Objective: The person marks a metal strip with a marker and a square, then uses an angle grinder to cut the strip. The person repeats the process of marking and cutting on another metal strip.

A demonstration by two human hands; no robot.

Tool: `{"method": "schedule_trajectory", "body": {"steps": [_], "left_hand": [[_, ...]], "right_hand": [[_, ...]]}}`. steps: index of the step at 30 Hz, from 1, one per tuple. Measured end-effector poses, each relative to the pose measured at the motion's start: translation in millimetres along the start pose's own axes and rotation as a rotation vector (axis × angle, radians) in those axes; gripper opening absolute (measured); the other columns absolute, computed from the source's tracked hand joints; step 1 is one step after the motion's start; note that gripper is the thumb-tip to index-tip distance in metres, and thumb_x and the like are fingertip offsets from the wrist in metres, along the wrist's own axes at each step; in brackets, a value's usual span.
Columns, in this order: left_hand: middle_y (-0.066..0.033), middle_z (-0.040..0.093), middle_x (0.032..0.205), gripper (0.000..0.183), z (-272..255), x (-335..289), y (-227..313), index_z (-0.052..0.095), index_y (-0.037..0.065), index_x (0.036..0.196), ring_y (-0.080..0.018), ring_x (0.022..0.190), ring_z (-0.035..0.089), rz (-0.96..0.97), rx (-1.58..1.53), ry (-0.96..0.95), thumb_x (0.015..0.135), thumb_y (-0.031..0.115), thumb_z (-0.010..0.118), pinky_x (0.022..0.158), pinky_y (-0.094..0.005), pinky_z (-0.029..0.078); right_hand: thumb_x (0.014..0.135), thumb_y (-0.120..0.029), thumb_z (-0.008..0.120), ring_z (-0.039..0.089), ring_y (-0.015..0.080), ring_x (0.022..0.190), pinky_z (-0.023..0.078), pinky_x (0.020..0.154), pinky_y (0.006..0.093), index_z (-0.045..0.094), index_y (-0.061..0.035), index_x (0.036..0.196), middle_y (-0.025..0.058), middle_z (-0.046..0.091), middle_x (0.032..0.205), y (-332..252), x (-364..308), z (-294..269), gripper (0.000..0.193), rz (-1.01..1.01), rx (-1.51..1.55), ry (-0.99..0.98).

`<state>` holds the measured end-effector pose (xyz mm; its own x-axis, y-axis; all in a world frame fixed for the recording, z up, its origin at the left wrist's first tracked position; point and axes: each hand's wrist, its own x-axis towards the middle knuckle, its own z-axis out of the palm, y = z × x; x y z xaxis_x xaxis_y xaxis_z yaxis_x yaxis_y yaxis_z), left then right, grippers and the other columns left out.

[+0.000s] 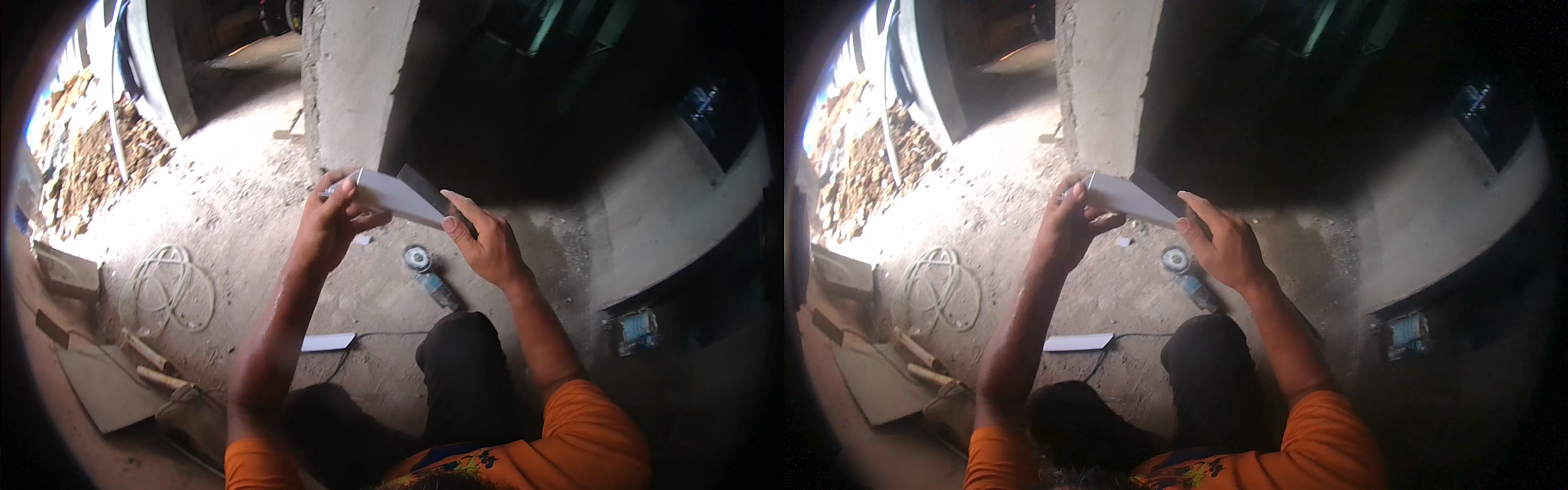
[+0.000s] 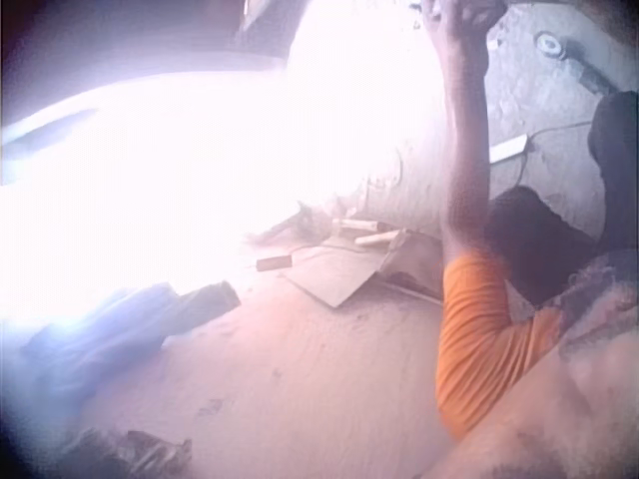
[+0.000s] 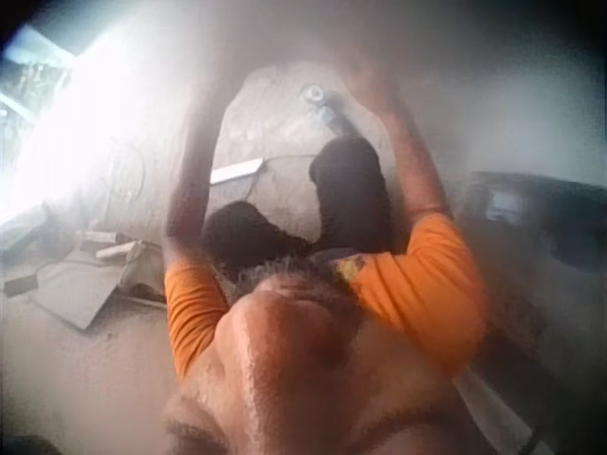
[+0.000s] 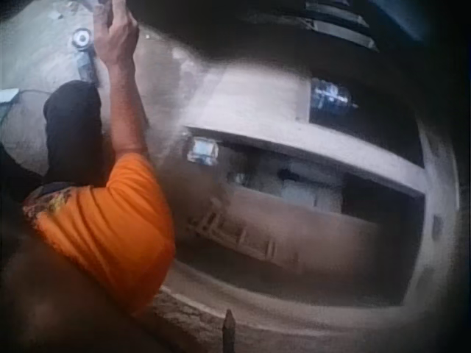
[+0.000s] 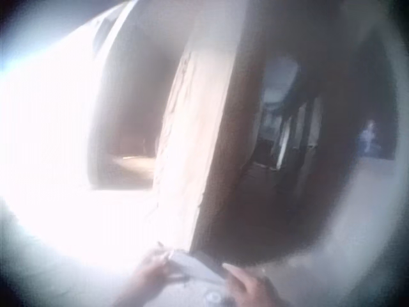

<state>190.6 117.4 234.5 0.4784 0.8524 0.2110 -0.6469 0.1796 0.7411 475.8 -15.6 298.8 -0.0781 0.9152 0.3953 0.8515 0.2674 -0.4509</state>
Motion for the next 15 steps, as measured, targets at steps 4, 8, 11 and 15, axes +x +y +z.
{"method": "schedule_trajectory", "body": {"steps": [4,8,11,15], "left_hand": [[-0.0201,0.075,0.143,0.041,-31,-95,-11,0.062,0.007,0.132,-0.0379,0.139,0.074,-0.022,-0.069,0.234,0.113,0.037,0.083,0.123,-0.07,0.057],[-0.0186,0.075,0.139,0.036,-39,-179,-18,0.061,0.007,0.132,-0.0367,0.14,0.073,-0.044,-0.146,0.451,0.114,0.032,0.081,0.127,-0.0696,0.054],[-0.0202,0.072,0.143,0.037,-22,-210,-21,0.061,0.004,0.134,-0.0372,0.143,0.071,-0.04,-0.187,0.506,0.116,0.03,0.08,0.128,-0.0681,0.054],[-0.0202,0.071,0.146,0.044,1,-213,-14,0.061,0.002,0.14,-0.0371,0.141,0.071,-0.031,-0.166,0.557,0.114,0.029,0.083,0.127,-0.0673,0.055]], "right_hand": [[0.12,-0.044,0.069,0.08,0.0501,0.128,0.064,0.109,0.0572,0.064,-0.0128,0.172,0.0277,0.08,0.144,-18,-7,38,0.06,-0.052,0.016,-0.11],[0.117,-0.05,0.072,0.082,0.0475,0.116,0.066,0.098,0.0563,0.062,-0.0255,0.175,0.026,0.079,0.133,-47,-5,83,0.063,-0.248,-0.057,-0.441],[0.116,-0.057,0.072,0.082,0.0445,0.106,0.067,0.093,0.0537,0.061,-0.0296,0.176,0.0208,0.078,0.116,-58,4,98,0.067,-0.318,0.011,-0.579],[0.115,-0.058,0.073,0.081,0.0429,0.1,0.067,0.091,0.0523,0.061,-0.0289,0.177,0.0194,0.077,0.11,-45,8,90,0.069,-0.393,0.061,-0.595]]}}
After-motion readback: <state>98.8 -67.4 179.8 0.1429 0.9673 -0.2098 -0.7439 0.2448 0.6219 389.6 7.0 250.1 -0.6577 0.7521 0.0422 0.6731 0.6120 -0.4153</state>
